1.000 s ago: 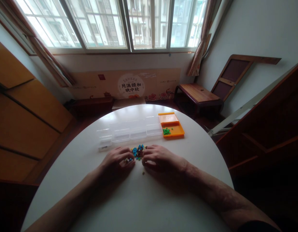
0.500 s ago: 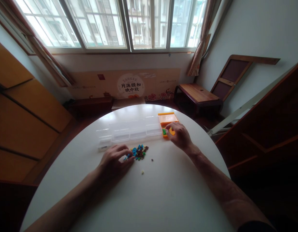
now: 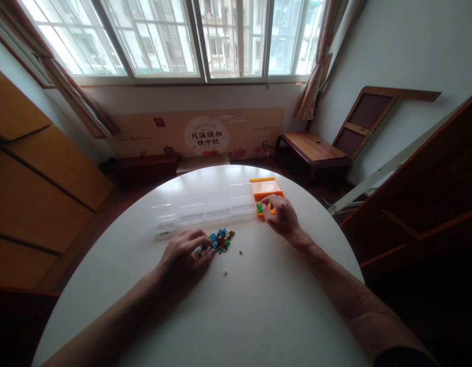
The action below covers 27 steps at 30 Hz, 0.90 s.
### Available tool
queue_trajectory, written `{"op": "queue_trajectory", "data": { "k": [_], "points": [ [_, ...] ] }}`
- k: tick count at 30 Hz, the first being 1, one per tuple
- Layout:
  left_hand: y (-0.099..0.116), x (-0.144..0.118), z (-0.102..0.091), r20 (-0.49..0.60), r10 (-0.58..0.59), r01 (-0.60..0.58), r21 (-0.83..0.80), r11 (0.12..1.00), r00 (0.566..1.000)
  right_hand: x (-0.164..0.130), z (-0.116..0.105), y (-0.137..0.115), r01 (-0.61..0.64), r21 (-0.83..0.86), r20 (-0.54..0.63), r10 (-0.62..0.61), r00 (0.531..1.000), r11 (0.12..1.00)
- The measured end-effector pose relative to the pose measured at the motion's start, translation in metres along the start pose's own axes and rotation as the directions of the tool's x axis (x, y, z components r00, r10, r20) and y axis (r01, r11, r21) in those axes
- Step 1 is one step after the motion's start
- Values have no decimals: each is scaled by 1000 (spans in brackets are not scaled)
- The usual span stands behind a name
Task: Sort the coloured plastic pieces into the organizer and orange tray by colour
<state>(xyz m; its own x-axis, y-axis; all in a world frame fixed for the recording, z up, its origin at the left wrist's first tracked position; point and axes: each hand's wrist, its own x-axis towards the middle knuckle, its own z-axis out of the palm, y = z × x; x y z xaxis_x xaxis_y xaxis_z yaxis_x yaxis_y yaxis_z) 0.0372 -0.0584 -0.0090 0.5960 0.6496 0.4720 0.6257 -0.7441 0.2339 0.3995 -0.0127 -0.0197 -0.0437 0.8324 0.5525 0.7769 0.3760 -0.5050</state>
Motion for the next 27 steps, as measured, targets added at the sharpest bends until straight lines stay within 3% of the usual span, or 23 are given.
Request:
{"op": "queue_trajectory", "data": {
  "k": [6,13,18,27],
  "points": [
    [1,1,0,8,-2,2,-4,1000,1000,-9,4,-28,174,76,52,-179,983,982],
    [2,2,-7,28,-25,25,-2,1000,999,-18,12,-54,440,172,148,-464,873,882],
    [4,3,-10,35,-39,39,12,999,999,-19,13,-54,467,186,187,-497,847,865],
    [1,2,-3,22,35,-35,3,999,999,-19,14,-56,479,190,202,-512,835,857]
  ]
}}
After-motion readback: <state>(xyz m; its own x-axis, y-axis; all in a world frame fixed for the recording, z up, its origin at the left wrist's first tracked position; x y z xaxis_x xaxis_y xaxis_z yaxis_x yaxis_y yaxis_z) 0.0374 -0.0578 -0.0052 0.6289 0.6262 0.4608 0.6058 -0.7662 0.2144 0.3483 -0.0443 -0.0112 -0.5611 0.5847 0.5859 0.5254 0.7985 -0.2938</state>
